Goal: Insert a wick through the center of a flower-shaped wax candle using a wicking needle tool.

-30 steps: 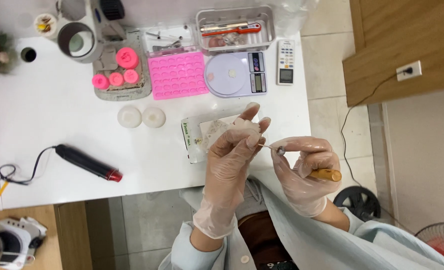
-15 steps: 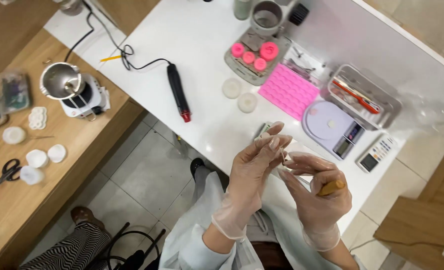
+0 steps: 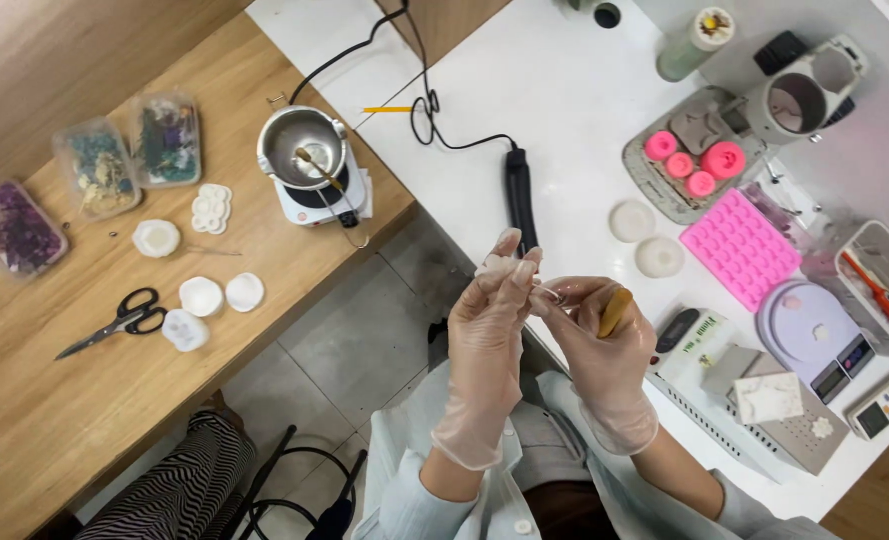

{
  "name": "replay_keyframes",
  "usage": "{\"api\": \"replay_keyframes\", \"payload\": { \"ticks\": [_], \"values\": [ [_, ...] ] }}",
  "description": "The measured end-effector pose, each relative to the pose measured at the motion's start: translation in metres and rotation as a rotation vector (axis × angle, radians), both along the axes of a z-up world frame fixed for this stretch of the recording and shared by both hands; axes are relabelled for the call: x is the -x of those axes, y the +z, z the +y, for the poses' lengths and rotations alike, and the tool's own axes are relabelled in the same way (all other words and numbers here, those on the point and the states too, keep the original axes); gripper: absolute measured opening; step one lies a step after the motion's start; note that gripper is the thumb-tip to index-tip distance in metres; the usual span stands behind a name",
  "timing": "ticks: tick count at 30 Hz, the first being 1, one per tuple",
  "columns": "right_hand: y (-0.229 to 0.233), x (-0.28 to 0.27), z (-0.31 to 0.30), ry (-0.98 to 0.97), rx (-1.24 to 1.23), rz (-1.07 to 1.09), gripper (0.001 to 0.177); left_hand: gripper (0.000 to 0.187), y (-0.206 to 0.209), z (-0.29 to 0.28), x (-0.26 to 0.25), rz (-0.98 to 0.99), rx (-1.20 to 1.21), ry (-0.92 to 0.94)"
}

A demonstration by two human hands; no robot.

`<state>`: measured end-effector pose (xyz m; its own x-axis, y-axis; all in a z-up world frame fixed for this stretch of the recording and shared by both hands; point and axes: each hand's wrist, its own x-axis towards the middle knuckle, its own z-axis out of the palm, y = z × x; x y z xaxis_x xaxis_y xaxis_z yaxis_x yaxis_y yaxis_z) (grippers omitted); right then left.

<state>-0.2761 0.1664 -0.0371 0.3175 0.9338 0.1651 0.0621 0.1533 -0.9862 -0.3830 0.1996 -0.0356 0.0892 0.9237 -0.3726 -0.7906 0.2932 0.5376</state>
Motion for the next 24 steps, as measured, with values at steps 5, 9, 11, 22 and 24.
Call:
{"api": "replay_keyframes", "payload": {
  "ticks": [5, 9, 11, 22, 24],
  "values": [
    [0.008, 0.062, 0.047, 0.025, 0.151, 0.125, 0.039, 0.005, -0.004, 0.033, 0.065, -0.016, 0.042, 0.109],
    [0.020, 0.098, 0.070, 0.078, 0.302, 0.215, 0.039, 0.009, -0.007, 0.046, 0.100, -0.060, 0.113, 0.188],
    [0.014, 0.107, 0.077, 0.078, 0.251, 0.212, 0.042, 0.009, -0.012, 0.052, 0.111, -0.043, 0.136, 0.188],
    [0.002, 0.131, 0.088, 0.145, 0.069, 0.132, 0.043, 0.015, -0.027, 0.056, 0.138, -0.060, 0.161, 0.270],
    [0.001, 0.133, 0.093, 0.170, 0.080, 0.104, 0.044, 0.016, -0.030, 0.058, 0.142, -0.075, 0.141, 0.311]
  ]
}}
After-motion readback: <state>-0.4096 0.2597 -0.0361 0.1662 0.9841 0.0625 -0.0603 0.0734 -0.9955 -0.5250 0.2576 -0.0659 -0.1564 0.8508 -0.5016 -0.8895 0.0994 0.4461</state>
